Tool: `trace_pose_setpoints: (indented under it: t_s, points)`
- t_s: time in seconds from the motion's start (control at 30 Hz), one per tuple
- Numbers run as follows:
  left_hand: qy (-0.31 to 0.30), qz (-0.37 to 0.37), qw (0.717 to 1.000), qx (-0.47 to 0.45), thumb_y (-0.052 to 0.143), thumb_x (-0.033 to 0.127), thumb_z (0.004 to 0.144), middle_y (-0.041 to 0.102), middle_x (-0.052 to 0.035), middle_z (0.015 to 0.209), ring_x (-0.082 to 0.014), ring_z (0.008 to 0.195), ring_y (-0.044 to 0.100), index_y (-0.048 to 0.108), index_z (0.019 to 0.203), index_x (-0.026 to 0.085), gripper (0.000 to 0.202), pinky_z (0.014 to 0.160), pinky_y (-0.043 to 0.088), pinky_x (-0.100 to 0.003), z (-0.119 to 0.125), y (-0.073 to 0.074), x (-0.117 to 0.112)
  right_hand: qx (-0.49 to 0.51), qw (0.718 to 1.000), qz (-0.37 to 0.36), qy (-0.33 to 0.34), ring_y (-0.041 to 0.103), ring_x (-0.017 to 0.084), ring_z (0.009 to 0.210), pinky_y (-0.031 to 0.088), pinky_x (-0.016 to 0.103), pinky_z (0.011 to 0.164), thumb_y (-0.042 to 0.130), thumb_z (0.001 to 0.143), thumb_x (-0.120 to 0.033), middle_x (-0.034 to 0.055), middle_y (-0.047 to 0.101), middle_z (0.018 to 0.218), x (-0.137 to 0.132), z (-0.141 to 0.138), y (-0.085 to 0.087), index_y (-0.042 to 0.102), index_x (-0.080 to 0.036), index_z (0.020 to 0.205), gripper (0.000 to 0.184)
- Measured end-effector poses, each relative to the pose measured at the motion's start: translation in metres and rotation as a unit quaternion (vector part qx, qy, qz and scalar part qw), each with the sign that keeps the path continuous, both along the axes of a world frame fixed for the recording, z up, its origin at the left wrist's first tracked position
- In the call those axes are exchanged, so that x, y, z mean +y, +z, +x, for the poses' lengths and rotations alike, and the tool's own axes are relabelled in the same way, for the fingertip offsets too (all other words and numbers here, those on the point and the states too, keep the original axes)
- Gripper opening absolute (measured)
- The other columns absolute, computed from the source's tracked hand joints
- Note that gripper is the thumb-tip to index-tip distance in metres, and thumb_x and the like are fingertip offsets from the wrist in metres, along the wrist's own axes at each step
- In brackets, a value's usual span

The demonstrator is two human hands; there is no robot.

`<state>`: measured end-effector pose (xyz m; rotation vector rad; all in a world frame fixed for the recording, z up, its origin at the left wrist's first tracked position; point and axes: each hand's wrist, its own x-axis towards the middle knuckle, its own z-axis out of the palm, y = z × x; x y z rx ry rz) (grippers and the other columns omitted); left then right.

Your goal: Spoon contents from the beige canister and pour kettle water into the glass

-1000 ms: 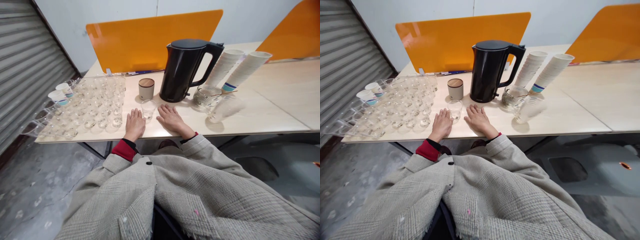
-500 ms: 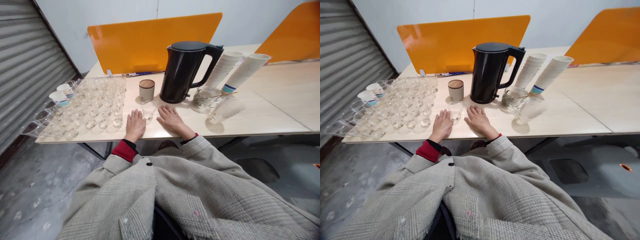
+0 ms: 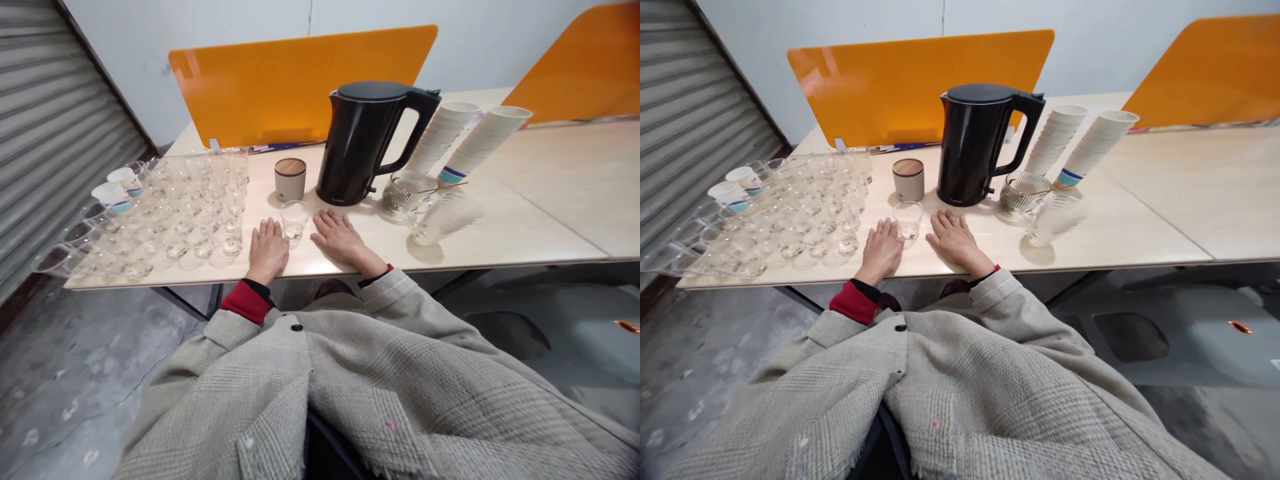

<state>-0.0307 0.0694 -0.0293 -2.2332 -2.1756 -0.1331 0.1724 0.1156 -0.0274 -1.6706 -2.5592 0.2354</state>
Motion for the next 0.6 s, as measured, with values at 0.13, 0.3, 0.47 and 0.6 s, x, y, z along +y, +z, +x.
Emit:
trace_pose_setpoints:
  t_s: [0.13, 0.3, 0.47, 0.6]
  points:
    - [-0.001, -0.006, 1.000, 0.002, 0.025, 0.034, 0.113, 0.031, -0.0180, 0.182, -0.0332, 0.171, 0.027, 0.037, 0.170, 0.005, 0.066, 0.139, 0.025, -0.052, 0.0005, 0.0038, -0.0017, 0.004, 1.000, 0.006, 0.003, 0.021, 0.037, 0.172, 0.020, 0.063, 0.138, 0.031, 0.111, -0.046, 0.0169, 0.025, 0.184, -0.0001, 0.0005, -0.0006, 0.037, -0.010, 0.171, 0.070]
    - [-0.003, -0.008, 1.000, 0.002, 0.025, 0.035, 0.112, 0.030, -0.0188, 0.182, -0.0333, 0.171, 0.027, 0.036, 0.170, 0.005, 0.066, 0.139, 0.025, -0.052, 0.0005, 0.0054, -0.0017, 0.001, 1.000, 0.006, 0.005, 0.020, 0.037, 0.172, 0.020, 0.064, 0.138, 0.030, 0.111, -0.045, 0.0180, 0.025, 0.184, 0.0004, 0.0007, -0.0011, 0.037, -0.009, 0.171, 0.071]
    - [-0.003, -0.001, 1.000, -0.007, 0.025, 0.035, 0.112, 0.031, -0.0193, 0.181, -0.0332, 0.171, 0.027, 0.037, 0.170, 0.006, 0.066, 0.139, 0.025, -0.054, -0.0012, -0.0001, 0.0017, 0.004, 1.000, -0.004, 0.000, 0.018, 0.037, 0.173, 0.017, 0.063, 0.139, 0.030, 0.111, -0.045, 0.0171, 0.024, 0.184, -0.0007, 0.0000, 0.0017, 0.034, -0.009, 0.173, 0.072]
    - [-0.004, 0.003, 1.000, -0.006, 0.025, 0.035, 0.112, 0.031, -0.0193, 0.182, -0.0338, 0.171, 0.026, 0.037, 0.170, 0.006, 0.066, 0.139, 0.023, -0.054, -0.0017, -0.0028, 0.0023, 0.001, 1.000, -0.011, -0.003, 0.017, 0.036, 0.173, 0.016, 0.062, 0.139, 0.030, 0.111, -0.046, 0.0161, 0.023, 0.185, -0.0016, -0.0001, 0.0038, 0.033, -0.010, 0.174, 0.072]
